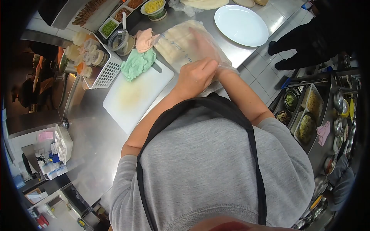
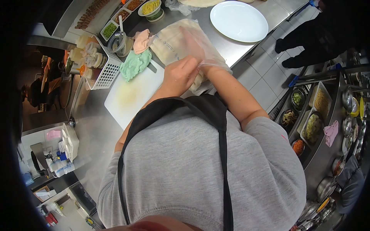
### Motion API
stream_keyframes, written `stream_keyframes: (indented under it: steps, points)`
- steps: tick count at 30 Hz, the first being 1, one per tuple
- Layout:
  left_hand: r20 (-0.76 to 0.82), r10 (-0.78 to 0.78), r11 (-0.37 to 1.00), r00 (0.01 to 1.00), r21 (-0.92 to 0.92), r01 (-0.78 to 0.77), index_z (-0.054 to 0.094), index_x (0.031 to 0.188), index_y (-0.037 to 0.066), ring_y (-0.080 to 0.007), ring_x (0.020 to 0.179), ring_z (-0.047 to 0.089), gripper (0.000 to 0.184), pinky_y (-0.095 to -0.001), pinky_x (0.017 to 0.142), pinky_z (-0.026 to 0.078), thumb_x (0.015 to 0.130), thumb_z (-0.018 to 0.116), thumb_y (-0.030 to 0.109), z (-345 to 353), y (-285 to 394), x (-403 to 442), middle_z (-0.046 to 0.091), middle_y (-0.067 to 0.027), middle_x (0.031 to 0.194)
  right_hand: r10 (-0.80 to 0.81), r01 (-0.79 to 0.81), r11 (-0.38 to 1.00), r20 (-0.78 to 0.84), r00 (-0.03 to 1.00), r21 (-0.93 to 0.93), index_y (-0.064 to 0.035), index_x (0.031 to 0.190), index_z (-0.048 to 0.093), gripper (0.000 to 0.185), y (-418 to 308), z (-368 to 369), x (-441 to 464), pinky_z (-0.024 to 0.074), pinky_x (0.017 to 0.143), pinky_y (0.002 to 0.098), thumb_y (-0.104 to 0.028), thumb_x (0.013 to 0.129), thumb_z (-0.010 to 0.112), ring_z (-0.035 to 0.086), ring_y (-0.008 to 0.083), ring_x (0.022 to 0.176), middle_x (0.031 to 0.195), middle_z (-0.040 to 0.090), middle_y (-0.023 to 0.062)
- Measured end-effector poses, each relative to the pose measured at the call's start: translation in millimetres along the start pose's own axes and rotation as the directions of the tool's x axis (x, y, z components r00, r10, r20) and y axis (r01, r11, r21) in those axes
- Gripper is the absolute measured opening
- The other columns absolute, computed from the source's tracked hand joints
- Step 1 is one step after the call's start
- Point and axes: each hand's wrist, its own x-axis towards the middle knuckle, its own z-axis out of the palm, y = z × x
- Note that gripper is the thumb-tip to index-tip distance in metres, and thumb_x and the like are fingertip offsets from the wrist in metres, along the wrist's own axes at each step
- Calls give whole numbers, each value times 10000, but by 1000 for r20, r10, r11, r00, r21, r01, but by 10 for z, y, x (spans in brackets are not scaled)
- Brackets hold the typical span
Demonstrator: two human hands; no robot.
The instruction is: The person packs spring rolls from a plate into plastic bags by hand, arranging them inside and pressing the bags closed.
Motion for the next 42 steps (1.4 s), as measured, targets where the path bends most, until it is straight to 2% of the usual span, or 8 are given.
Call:
stream_keyframes:
  steps: [4, 7, 19, 22, 24, 27, 37, 42]
  points:
    - [14, -25, 1000, 1000, 3, 25, 575, 939, 82, -259, 673, 601, 217, -335, 558, 471, 741, 641, 21, -21, -34, 18, 594, -69, 815, 23, -19, 995, 37, 999, -100, -83, 1324, 452, 432, 13, 60, -31, 361, 1029, 399, -115, 898, 512, 421, 313, 1252, 1312, 484, 183]
    - [10, -39, 999, 999, -4, 40, 573, 938, 80, -259, 666, 599, 219, -334, 558, 470, 739, 642, 19, -15, -54, 8, 594, -71, 813, 117, -134, 931, 68, 991, 340, -127, 1329, 462, 518, 110, 175, -34, 321, 1053, 387, -94, 816, 529, 418, 350, 1239, 1304, 487, 191]
    - [9, -64, 998, 998, 8, 64, 562, 895, 79, -258, 672, 602, 163, -346, 562, 474, 753, 640, 59, -20, -122, 54, 578, -75, 792, 139, -47, 878, -160, 977, 476, -100, 1183, 578, 394, -142, 51, -326, 342, 1047, 356, -70, 790, 567, 436, 310, 1236, 1309, 472, 154]
    - [46, -89, 996, 995, -17, 90, 565, 883, 79, -249, 681, 606, 150, -340, 571, 476, 757, 645, 71, -94, -236, 138, 583, -70, 802, 394, -105, 512, -125, 910, 852, -74, 1128, 613, 328, -138, -80, -497, 361, 1029, 352, -35, 808, 551, 480, 308, 1198, 1263, 517, 166]
    - [83, -99, 994, 992, -34, 102, 584, 890, 77, -231, 672, 606, 151, -315, 579, 477, 759, 658, 61, -164, -292, 188, 594, -61, 809, 99, -52, 938, -122, 988, 344, -55, 1114, 625, 308, -173, -372, -684, 405, 983, 349, -3, 819, 553, 528, 295, 1150, 1211, 564, 155]
    - [159, -119, 992, 980, 54, 112, 585, 892, 81, -220, 671, 597, 142, -301, 579, 470, 767, 652, 67, -206, -303, 255, 592, -50, 808, 51, -46, 998, -137, 989, 43, -57, 1126, 625, 324, -358, -603, -933, 442, 932, 335, 13, 813, 582, 557, 279, 1113, 1191, 583, 136]
    - [182, -144, 989, 973, -5, 147, 588, 891, 66, -209, 626, 580, 131, -292, 565, 460, 775, 646, 60, -206, -117, 261, 580, -70, 777, 182, -160, 964, -93, 979, 210, -83, 1130, 626, 320, -374, -599, -1116, 481, 818, 362, -71, 811, 640, 589, 282, 992, 1093, 598, 111]
    - [283, -148, 967, 948, -158, 198, 600, 905, 61, -226, 659, 600, 122, -313, 586, 473, 787, 632, 56, -43, 30, -52, 591, -88, 781, 237, -228, 972, 294, 926, -63, -77, 1166, 600, 352, -213, -614, -1231, 483, 822, 375, -105, 817, 632, 576, 324, 995, 1151, 575, 134]
